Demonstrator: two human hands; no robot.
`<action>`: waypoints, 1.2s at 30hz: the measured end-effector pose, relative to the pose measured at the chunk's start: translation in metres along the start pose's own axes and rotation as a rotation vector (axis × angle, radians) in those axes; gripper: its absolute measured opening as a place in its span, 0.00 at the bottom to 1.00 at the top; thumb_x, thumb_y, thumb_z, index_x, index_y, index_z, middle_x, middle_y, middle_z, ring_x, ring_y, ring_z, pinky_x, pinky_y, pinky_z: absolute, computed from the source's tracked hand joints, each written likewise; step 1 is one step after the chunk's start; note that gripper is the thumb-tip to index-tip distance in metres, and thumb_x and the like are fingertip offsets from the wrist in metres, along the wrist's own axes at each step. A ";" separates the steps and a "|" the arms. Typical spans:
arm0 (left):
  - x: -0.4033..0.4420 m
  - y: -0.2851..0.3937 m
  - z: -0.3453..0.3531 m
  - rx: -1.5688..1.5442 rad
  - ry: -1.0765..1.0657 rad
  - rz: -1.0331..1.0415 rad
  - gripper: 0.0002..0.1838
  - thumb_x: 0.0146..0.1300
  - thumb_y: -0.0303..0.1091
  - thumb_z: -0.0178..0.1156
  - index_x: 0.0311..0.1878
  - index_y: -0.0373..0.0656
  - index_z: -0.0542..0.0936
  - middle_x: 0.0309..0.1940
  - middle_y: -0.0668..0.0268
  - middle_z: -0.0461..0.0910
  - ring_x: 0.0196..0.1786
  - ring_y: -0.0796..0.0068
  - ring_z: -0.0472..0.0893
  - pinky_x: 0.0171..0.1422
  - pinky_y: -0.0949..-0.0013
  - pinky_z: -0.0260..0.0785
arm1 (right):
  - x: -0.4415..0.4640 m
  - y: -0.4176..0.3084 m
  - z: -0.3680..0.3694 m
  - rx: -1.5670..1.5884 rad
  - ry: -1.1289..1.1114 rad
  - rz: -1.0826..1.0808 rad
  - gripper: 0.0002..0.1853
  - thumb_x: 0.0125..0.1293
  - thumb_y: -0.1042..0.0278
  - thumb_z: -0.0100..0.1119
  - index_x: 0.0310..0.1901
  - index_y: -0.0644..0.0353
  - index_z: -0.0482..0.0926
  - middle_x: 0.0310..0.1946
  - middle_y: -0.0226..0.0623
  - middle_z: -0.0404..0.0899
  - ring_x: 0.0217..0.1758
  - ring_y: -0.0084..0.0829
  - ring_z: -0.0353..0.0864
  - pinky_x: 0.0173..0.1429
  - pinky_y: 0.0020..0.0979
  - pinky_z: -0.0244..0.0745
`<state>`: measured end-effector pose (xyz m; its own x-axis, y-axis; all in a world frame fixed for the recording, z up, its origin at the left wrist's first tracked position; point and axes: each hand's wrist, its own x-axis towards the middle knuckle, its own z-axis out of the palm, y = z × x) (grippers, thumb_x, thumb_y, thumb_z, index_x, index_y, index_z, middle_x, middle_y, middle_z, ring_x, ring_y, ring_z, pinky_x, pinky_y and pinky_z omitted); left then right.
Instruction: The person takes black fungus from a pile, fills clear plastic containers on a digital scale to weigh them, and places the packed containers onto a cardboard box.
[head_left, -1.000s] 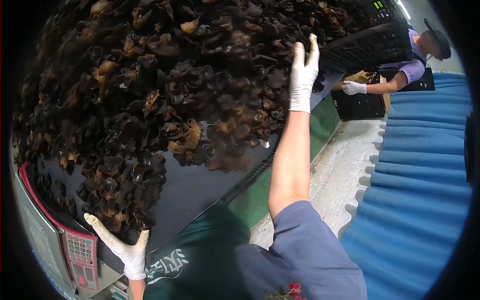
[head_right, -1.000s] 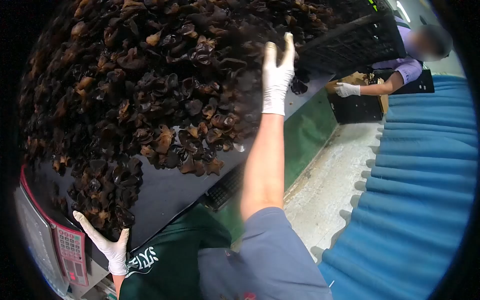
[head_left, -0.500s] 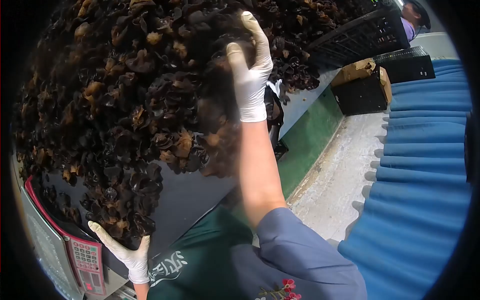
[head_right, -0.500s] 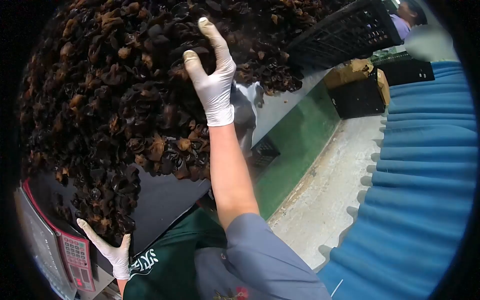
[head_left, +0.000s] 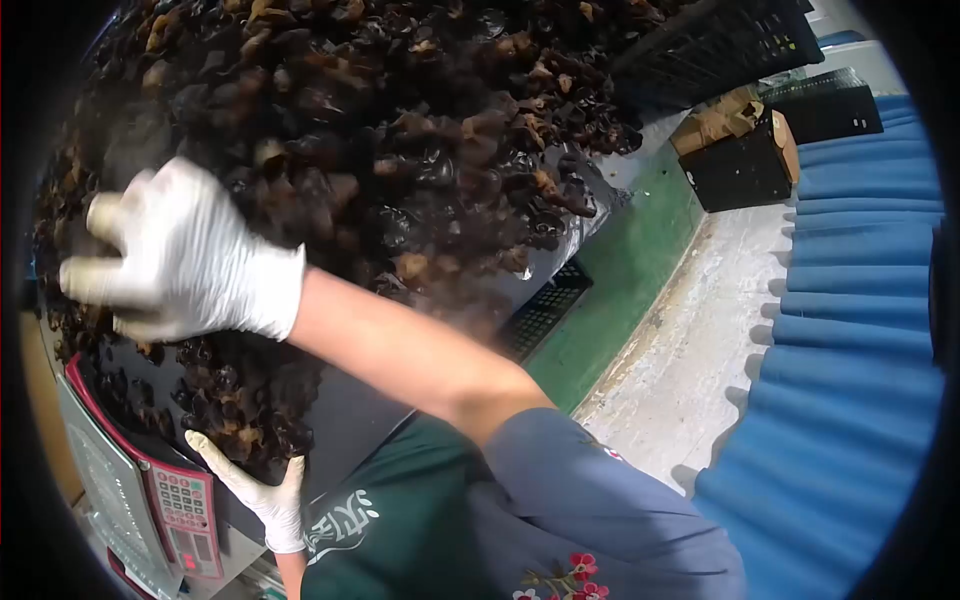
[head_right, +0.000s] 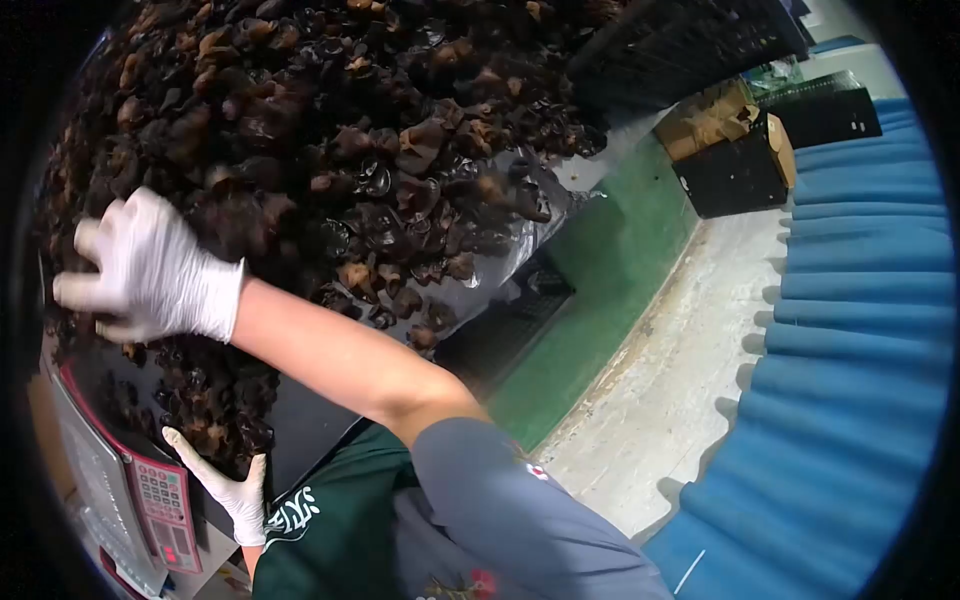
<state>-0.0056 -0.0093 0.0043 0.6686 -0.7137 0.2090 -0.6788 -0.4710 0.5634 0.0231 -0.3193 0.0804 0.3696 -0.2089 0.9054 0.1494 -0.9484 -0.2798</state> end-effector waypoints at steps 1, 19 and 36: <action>-0.001 -0.004 0.000 0.018 -0.007 0.006 0.70 0.48 0.51 0.81 0.85 0.38 0.44 0.86 0.50 0.43 0.87 0.48 0.44 0.88 0.47 0.35 | -0.003 -0.013 0.023 0.059 -0.067 -0.014 0.27 0.41 0.44 0.77 0.45 0.42 0.86 0.41 0.34 0.79 0.43 0.37 0.81 0.42 0.45 0.72; -0.002 -0.005 -0.004 0.081 0.000 0.039 0.70 0.45 0.46 0.84 0.84 0.39 0.47 0.85 0.51 0.47 0.86 0.48 0.47 0.88 0.50 0.39 | 0.066 0.049 -0.177 0.412 0.064 0.492 0.17 0.73 0.63 0.54 0.54 0.64 0.84 0.46 0.46 0.87 0.47 0.42 0.88 0.54 0.39 0.84; -0.005 -0.008 -0.003 0.070 -0.009 0.032 0.68 0.47 0.44 0.83 0.84 0.40 0.46 0.85 0.52 0.47 0.86 0.48 0.46 0.88 0.50 0.38 | -0.166 0.034 -0.237 -0.899 -0.353 0.736 0.33 0.78 0.45 0.50 0.75 0.60 0.66 0.63 0.47 0.76 0.70 0.49 0.71 0.82 0.65 0.42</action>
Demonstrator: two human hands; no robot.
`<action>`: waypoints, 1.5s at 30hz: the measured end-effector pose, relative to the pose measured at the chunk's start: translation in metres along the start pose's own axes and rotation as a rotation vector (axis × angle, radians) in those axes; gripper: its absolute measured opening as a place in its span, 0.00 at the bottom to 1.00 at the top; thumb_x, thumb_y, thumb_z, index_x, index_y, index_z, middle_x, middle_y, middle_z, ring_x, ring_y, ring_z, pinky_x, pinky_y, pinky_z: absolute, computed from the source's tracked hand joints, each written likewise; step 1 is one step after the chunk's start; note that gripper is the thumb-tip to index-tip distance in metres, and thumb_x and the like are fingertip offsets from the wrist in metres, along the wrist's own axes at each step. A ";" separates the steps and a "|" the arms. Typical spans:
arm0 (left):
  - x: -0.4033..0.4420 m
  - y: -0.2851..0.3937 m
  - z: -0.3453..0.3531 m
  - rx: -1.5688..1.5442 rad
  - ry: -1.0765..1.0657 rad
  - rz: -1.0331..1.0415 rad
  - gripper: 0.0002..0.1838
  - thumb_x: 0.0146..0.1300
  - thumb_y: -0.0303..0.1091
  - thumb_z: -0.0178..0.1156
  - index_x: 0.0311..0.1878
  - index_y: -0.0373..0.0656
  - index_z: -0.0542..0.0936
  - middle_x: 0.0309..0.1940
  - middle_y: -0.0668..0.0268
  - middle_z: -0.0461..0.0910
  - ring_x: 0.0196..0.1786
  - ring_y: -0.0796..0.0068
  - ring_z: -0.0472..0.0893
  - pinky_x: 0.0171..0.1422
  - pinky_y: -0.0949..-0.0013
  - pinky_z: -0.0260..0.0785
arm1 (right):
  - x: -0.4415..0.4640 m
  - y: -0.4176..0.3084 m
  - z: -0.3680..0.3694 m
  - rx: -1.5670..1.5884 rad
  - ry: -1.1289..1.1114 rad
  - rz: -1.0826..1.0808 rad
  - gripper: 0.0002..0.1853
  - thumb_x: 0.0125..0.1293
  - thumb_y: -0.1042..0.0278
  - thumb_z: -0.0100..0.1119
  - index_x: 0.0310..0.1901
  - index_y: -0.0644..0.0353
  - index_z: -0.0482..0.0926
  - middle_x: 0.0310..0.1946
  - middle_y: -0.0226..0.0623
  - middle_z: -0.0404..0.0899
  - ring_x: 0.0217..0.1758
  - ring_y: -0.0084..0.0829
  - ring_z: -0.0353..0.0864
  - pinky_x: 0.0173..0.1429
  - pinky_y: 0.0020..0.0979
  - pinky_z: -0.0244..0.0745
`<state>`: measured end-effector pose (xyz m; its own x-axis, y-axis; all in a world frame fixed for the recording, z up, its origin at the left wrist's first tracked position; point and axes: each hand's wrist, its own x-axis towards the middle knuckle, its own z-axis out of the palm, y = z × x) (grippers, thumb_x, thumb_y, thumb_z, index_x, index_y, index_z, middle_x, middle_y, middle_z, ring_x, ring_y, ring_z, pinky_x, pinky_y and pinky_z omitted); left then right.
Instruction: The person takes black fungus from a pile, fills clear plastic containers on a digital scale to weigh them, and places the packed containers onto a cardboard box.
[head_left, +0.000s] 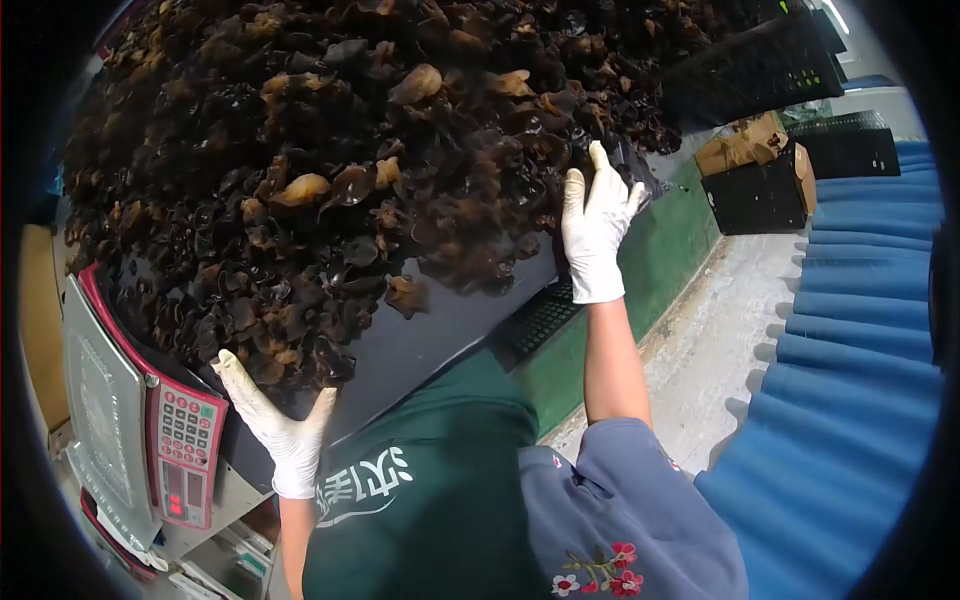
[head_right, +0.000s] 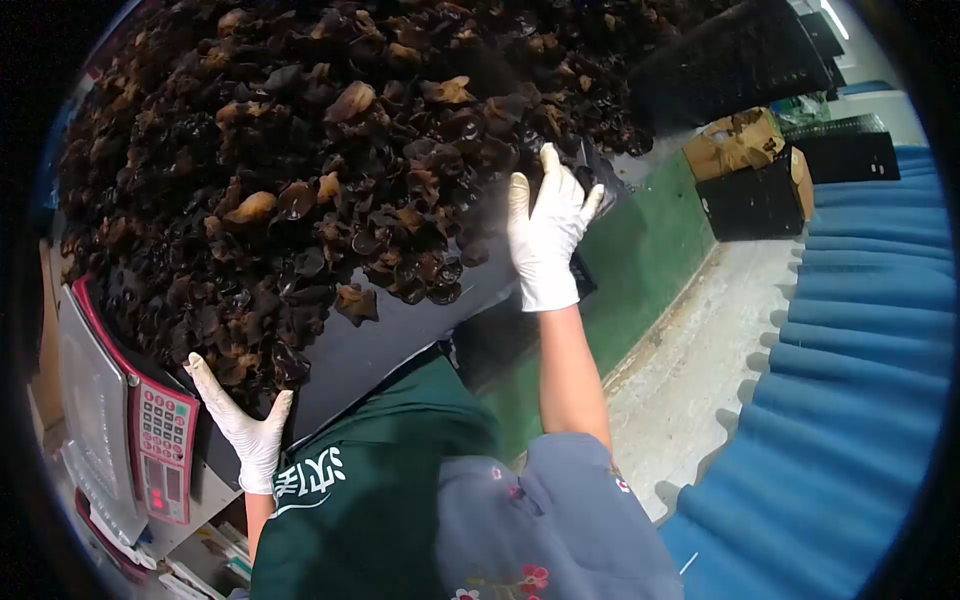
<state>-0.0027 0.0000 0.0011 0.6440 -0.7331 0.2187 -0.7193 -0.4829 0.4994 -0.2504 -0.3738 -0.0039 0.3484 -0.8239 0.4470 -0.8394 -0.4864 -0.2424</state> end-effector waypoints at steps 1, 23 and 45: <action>0.000 -0.001 -0.001 0.002 0.003 0.004 0.68 0.47 0.44 0.83 0.84 0.40 0.46 0.85 0.52 0.47 0.86 0.48 0.46 0.88 0.50 0.39 | -0.002 -0.006 -0.001 0.078 0.042 -0.014 0.30 0.77 0.52 0.56 0.73 0.61 0.69 0.62 0.49 0.77 0.67 0.49 0.74 0.81 0.57 0.53; 0.000 -0.002 -0.001 0.003 0.011 0.019 0.70 0.45 0.47 0.82 0.84 0.37 0.46 0.84 0.49 0.47 0.86 0.45 0.45 0.87 0.48 0.40 | -0.053 -0.203 0.017 0.926 -0.029 -0.152 0.36 0.54 0.60 0.77 0.67 0.46 0.81 0.66 0.49 0.76 0.62 0.52 0.79 0.63 0.44 0.77; -0.006 -0.004 -0.001 -0.084 0.063 -0.082 0.74 0.44 0.44 0.84 0.83 0.32 0.41 0.84 0.42 0.42 0.86 0.41 0.42 0.88 0.47 0.36 | 0.078 -0.188 -0.087 0.887 -0.046 -0.336 0.19 0.72 0.68 0.61 0.63 0.62 0.81 0.59 0.42 0.83 0.54 0.30 0.85 0.58 0.31 0.82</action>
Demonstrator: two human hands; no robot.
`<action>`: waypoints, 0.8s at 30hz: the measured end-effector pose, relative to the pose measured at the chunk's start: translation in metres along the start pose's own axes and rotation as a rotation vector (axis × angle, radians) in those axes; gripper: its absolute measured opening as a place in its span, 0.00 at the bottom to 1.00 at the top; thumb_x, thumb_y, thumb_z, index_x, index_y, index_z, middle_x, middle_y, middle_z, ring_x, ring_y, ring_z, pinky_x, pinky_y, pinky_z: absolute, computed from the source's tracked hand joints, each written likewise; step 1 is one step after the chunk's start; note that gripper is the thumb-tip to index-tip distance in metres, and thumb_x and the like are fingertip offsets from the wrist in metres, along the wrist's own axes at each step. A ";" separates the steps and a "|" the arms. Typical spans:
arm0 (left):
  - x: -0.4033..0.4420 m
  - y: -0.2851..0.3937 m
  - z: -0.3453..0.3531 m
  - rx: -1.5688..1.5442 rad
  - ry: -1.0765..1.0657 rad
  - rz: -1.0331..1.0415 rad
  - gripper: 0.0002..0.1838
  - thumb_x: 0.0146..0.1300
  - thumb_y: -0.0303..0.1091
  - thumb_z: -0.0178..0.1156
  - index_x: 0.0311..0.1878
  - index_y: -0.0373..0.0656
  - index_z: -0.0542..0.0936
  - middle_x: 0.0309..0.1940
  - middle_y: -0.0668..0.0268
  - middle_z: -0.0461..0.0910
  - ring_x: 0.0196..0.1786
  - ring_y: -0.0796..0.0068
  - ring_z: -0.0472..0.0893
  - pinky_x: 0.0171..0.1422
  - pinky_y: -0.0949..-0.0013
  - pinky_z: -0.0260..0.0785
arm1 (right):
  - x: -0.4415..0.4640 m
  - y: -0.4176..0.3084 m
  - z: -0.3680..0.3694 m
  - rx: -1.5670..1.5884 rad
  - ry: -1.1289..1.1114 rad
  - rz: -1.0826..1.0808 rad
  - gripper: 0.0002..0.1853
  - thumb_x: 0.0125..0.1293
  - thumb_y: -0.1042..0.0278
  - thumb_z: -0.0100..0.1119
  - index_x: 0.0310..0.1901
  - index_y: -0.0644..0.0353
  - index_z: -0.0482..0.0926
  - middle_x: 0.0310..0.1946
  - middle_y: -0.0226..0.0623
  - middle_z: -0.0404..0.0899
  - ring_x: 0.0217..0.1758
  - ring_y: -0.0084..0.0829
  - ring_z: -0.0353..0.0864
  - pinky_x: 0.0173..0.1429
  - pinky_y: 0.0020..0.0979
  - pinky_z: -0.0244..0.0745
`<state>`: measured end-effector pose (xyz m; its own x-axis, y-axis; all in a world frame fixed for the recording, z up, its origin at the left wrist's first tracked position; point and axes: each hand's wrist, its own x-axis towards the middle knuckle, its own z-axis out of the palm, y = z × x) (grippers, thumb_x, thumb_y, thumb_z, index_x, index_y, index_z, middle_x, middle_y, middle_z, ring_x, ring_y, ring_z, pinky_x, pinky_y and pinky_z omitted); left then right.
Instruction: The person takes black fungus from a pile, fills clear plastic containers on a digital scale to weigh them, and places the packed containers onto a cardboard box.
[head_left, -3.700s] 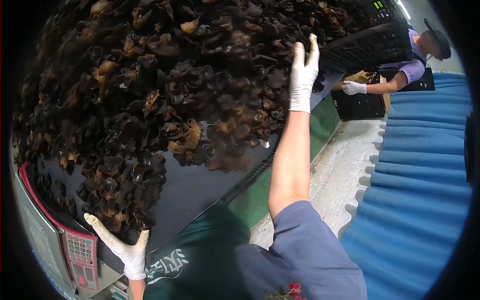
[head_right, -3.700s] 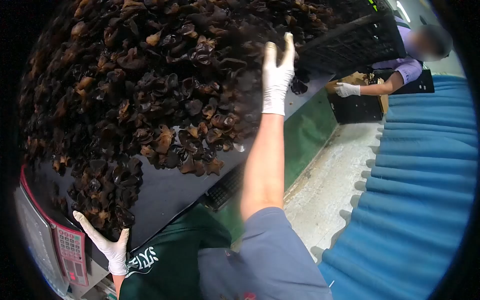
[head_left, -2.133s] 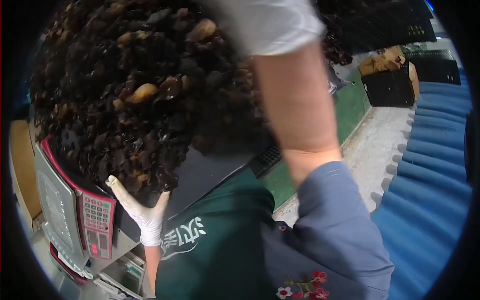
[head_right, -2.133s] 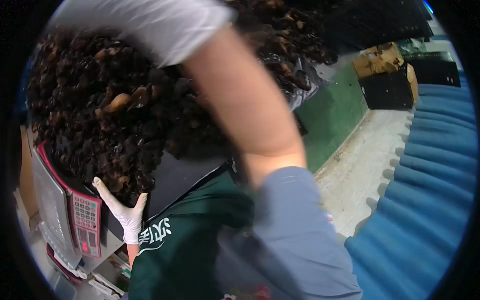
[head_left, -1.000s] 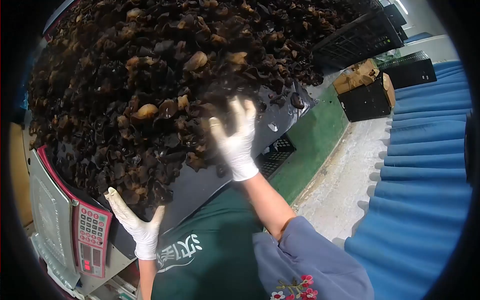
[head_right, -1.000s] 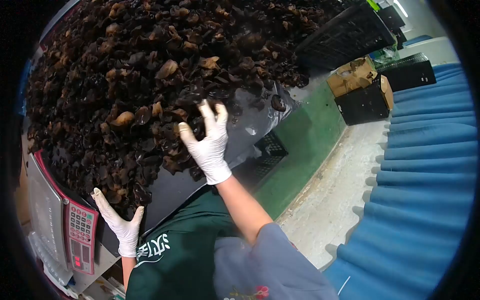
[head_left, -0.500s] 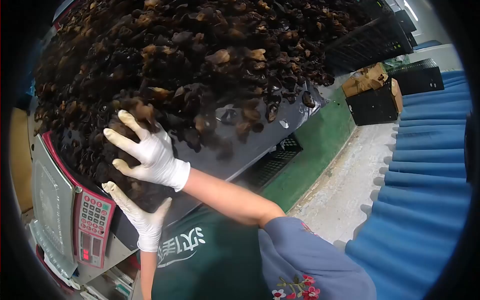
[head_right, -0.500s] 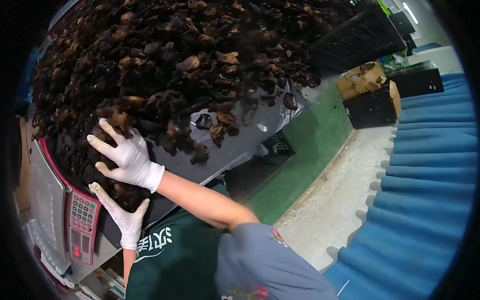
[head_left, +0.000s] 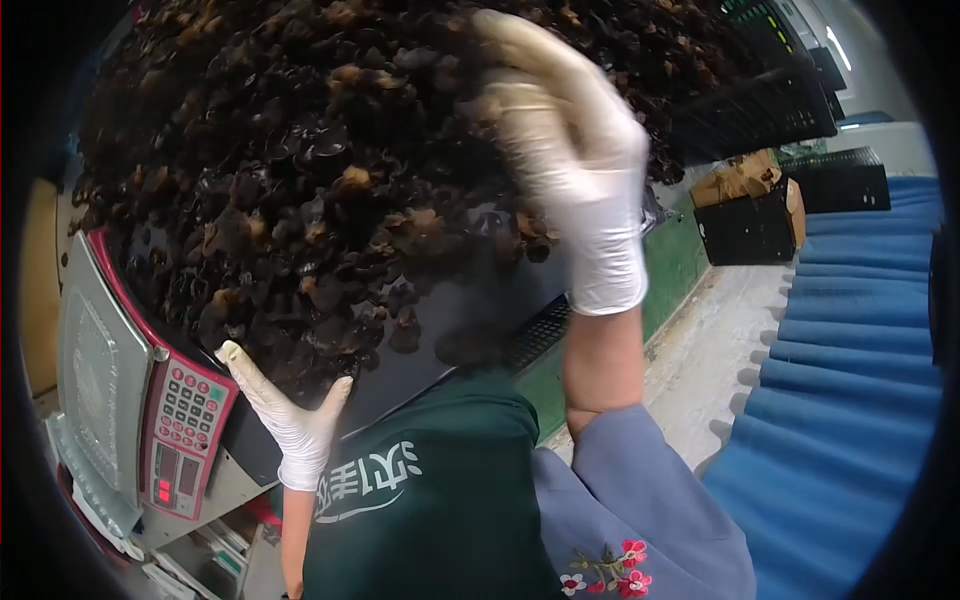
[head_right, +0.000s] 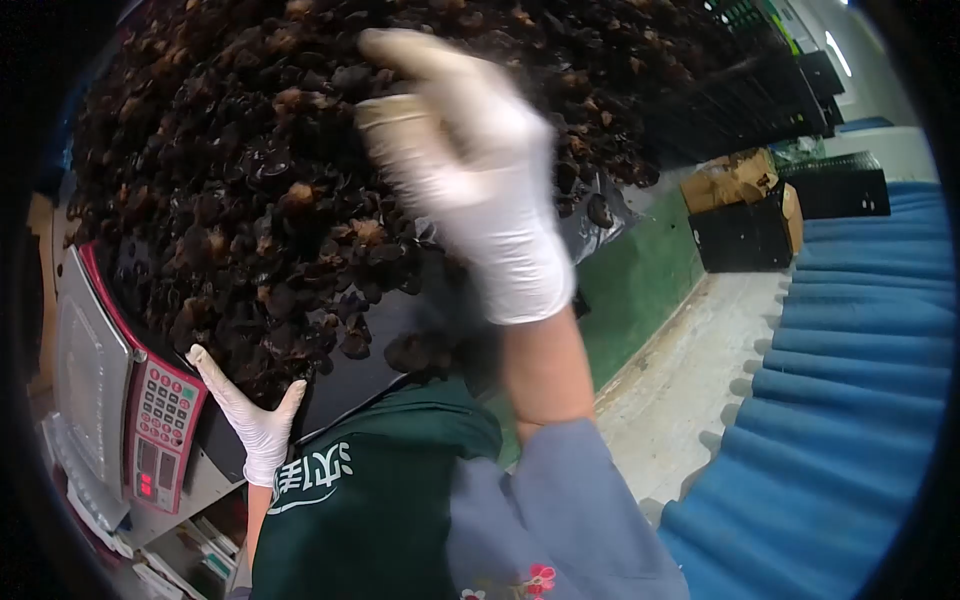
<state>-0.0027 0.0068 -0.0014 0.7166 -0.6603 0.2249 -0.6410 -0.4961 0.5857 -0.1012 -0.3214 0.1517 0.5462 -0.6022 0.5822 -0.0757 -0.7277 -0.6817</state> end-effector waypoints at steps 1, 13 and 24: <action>0.000 -0.001 0.000 -0.002 0.004 0.009 0.74 0.44 0.44 0.85 0.83 0.32 0.41 0.84 0.42 0.42 0.86 0.41 0.43 0.88 0.47 0.37 | -0.011 0.020 -0.029 -0.051 0.085 0.148 0.16 0.77 0.75 0.58 0.63 0.65 0.80 0.59 0.40 0.84 0.54 0.25 0.86 0.59 0.27 0.82; 0.002 0.000 0.003 0.027 -0.003 0.029 0.73 0.44 0.47 0.84 0.84 0.36 0.43 0.85 0.47 0.44 0.86 0.44 0.44 0.88 0.47 0.36 | -0.131 0.167 -0.109 -0.967 -0.034 0.349 0.11 0.64 0.65 0.68 0.48 0.50 0.84 0.38 0.34 0.82 0.37 0.38 0.85 0.42 0.38 0.80; 0.002 0.002 0.002 0.020 -0.016 0.015 0.72 0.44 0.44 0.84 0.84 0.36 0.44 0.85 0.49 0.45 0.87 0.46 0.44 0.88 0.48 0.36 | -0.139 0.162 -0.139 -0.720 0.098 0.308 0.15 0.63 0.74 0.67 0.53 0.58 0.84 0.47 0.40 0.82 0.47 0.38 0.83 0.52 0.35 0.79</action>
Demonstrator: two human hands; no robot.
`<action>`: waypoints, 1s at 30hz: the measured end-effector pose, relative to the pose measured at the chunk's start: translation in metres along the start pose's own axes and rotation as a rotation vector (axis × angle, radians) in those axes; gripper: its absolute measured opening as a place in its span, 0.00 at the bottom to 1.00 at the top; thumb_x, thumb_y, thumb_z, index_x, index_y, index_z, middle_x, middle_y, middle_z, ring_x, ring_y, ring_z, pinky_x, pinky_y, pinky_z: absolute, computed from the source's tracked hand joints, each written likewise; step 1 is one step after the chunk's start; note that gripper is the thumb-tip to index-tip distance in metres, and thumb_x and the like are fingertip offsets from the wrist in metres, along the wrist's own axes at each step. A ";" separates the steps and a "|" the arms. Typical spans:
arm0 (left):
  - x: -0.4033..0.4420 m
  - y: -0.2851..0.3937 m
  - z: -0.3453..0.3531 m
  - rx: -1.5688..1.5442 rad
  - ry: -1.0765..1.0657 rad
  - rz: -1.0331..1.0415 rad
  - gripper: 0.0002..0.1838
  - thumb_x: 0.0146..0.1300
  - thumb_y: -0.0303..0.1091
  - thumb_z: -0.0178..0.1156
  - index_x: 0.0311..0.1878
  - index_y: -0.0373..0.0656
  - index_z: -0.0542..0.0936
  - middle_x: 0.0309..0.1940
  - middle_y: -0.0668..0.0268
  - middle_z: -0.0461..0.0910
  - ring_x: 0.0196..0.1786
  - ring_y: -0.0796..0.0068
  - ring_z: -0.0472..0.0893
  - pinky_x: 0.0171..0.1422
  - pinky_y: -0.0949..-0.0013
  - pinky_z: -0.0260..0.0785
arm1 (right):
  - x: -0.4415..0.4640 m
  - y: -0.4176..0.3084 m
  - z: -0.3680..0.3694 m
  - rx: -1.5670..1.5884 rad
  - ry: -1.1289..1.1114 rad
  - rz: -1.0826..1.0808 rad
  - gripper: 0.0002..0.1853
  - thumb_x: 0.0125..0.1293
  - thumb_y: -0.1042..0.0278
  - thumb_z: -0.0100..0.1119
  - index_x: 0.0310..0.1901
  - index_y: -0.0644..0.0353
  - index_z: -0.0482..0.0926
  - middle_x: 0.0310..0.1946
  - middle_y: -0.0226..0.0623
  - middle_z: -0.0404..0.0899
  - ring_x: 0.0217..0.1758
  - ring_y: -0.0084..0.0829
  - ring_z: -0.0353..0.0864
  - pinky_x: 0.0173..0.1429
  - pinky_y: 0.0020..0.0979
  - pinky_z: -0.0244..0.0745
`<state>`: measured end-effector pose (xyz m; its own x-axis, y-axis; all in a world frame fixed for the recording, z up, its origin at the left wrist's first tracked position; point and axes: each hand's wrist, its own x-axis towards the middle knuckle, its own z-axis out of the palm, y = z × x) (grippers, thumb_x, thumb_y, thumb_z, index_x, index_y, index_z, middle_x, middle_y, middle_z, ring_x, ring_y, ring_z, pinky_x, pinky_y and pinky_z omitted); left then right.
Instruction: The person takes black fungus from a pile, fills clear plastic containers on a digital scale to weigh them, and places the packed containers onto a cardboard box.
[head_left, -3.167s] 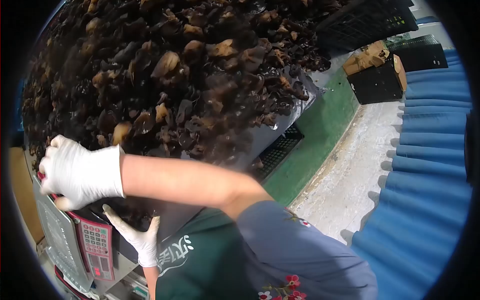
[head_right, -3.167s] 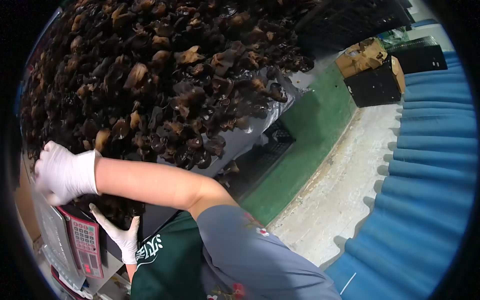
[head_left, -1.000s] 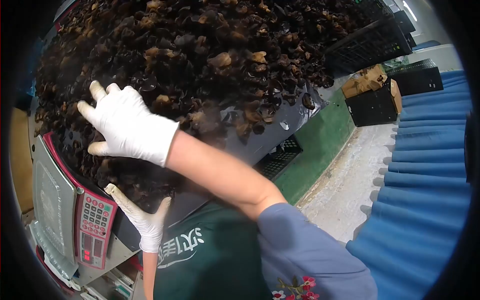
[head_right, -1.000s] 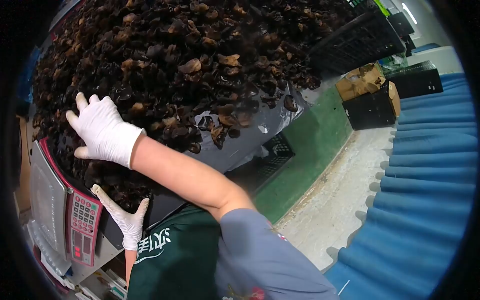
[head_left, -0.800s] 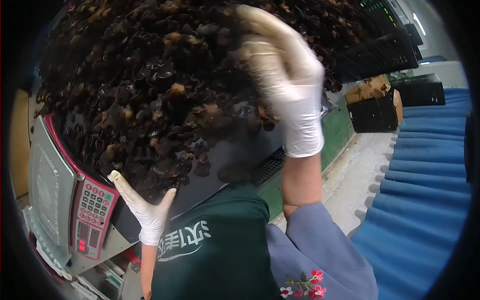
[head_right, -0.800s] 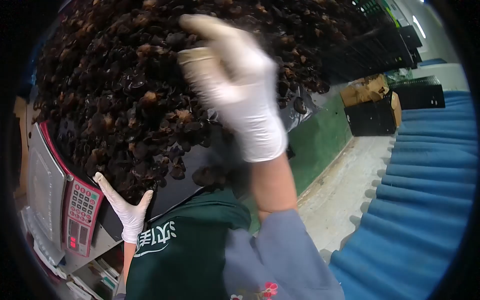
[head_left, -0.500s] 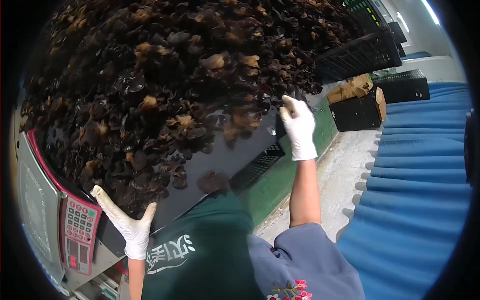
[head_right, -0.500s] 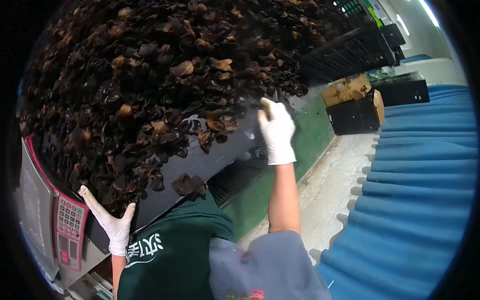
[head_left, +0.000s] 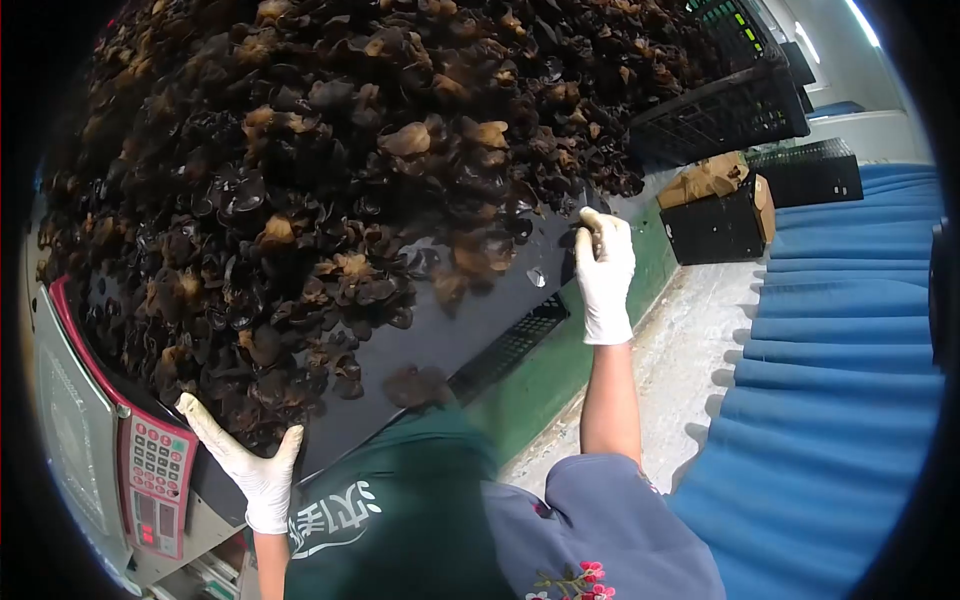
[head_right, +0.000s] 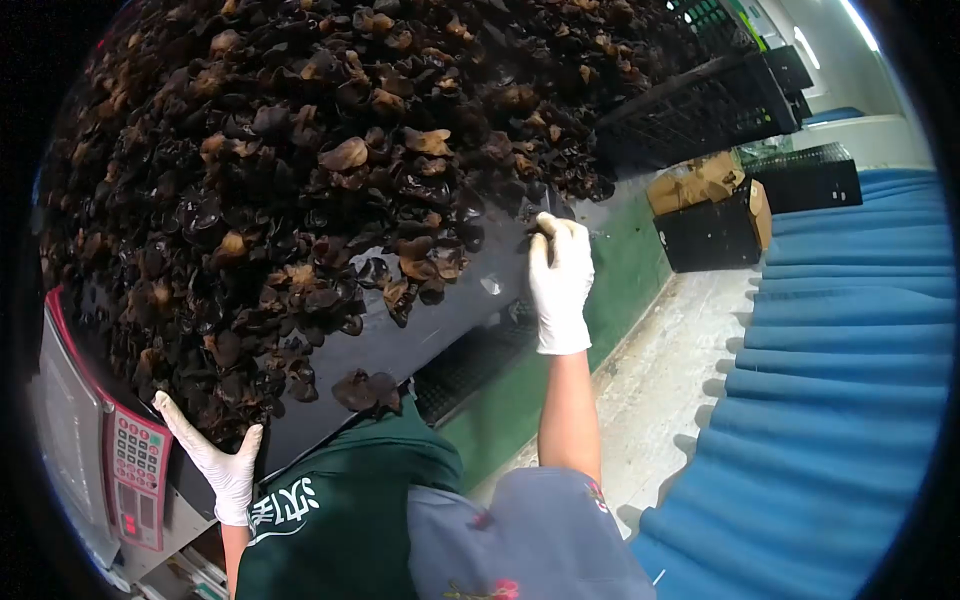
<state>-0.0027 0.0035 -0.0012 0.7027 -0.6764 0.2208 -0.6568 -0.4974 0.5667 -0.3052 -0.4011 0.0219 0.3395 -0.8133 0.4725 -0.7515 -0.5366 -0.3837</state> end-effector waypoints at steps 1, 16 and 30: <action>0.000 0.001 0.000 0.003 0.000 -0.004 0.72 0.44 0.45 0.84 0.84 0.36 0.45 0.85 0.49 0.45 0.87 0.46 0.44 0.88 0.48 0.36 | 0.001 0.002 0.003 -0.085 0.055 -0.017 0.15 0.64 0.75 0.67 0.53 0.58 0.85 0.45 0.36 0.81 0.42 0.30 0.80 0.48 0.30 0.77; -0.001 -0.001 -0.001 0.020 -0.002 0.006 0.71 0.45 0.46 0.84 0.84 0.35 0.46 0.84 0.49 0.47 0.86 0.46 0.45 0.88 0.48 0.37 | 0.034 -0.074 -0.054 1.042 -0.201 0.311 0.21 0.72 0.75 0.65 0.65 0.64 0.79 0.59 0.41 0.84 0.46 0.25 0.85 0.49 0.25 0.81; 0.000 -0.002 0.001 0.009 0.010 0.036 0.68 0.49 0.51 0.82 0.84 0.40 0.46 0.85 0.53 0.46 0.86 0.50 0.46 0.88 0.50 0.37 | 0.029 -0.077 -0.052 0.943 -0.274 0.315 0.27 0.71 0.81 0.62 0.71 0.64 0.74 0.68 0.39 0.78 0.64 0.30 0.81 0.69 0.32 0.75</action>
<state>-0.0016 0.0042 -0.0030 0.6815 -0.6881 0.2492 -0.6839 -0.4778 0.5513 -0.2667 -0.3717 0.1060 0.4101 -0.9075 0.0907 -0.1194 -0.1520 -0.9811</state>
